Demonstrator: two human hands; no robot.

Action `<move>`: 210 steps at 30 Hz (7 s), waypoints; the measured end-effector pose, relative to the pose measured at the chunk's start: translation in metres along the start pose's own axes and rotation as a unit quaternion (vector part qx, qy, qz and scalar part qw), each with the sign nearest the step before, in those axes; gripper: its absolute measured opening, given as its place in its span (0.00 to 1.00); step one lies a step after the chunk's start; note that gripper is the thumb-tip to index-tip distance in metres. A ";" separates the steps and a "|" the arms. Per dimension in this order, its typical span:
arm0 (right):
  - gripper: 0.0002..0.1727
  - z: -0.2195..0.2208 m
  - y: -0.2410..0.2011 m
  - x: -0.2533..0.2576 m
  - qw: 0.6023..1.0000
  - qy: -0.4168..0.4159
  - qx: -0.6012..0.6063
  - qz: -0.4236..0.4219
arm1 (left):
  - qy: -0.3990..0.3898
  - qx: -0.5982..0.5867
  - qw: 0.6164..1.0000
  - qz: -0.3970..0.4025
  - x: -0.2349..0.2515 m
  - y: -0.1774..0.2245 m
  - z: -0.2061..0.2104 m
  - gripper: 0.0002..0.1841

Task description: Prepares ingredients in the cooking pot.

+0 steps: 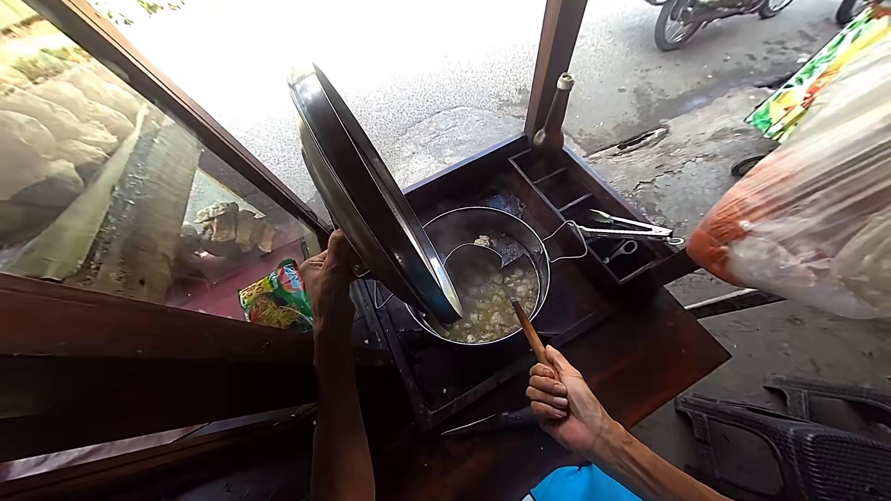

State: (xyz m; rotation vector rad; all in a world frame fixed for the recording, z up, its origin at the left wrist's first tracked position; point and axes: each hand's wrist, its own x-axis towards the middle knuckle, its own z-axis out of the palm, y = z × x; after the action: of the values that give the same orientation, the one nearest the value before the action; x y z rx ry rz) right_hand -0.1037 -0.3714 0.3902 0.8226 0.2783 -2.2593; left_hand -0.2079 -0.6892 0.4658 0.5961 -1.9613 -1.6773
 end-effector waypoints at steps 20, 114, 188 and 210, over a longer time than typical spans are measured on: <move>0.37 0.019 0.009 -0.080 0.997 -0.009 -0.013 0.073 | -0.015 -0.013 1.000 0.024 -0.001 0.003 0.002 0.23; 0.22 0.092 -0.126 -0.115 0.190 0.114 -0.959 -0.177 | -0.073 -0.027 0.997 0.026 -0.007 -0.004 -0.005 0.18; 0.20 0.027 -0.103 -0.073 0.414 0.158 -0.889 -0.115 | -0.053 -0.007 0.998 0.026 -0.003 0.001 0.001 0.20; 0.21 0.003 -0.062 0.049 0.957 0.098 -0.263 -0.069 | -0.025 0.019 0.999 0.002 -0.001 0.006 0.005 0.20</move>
State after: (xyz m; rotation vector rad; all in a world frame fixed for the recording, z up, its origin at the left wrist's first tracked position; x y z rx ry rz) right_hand -0.1747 -0.3549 0.3595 0.7509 1.0094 -2.0743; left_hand -0.2106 -0.6838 0.4710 0.5678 -2.0331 -1.6706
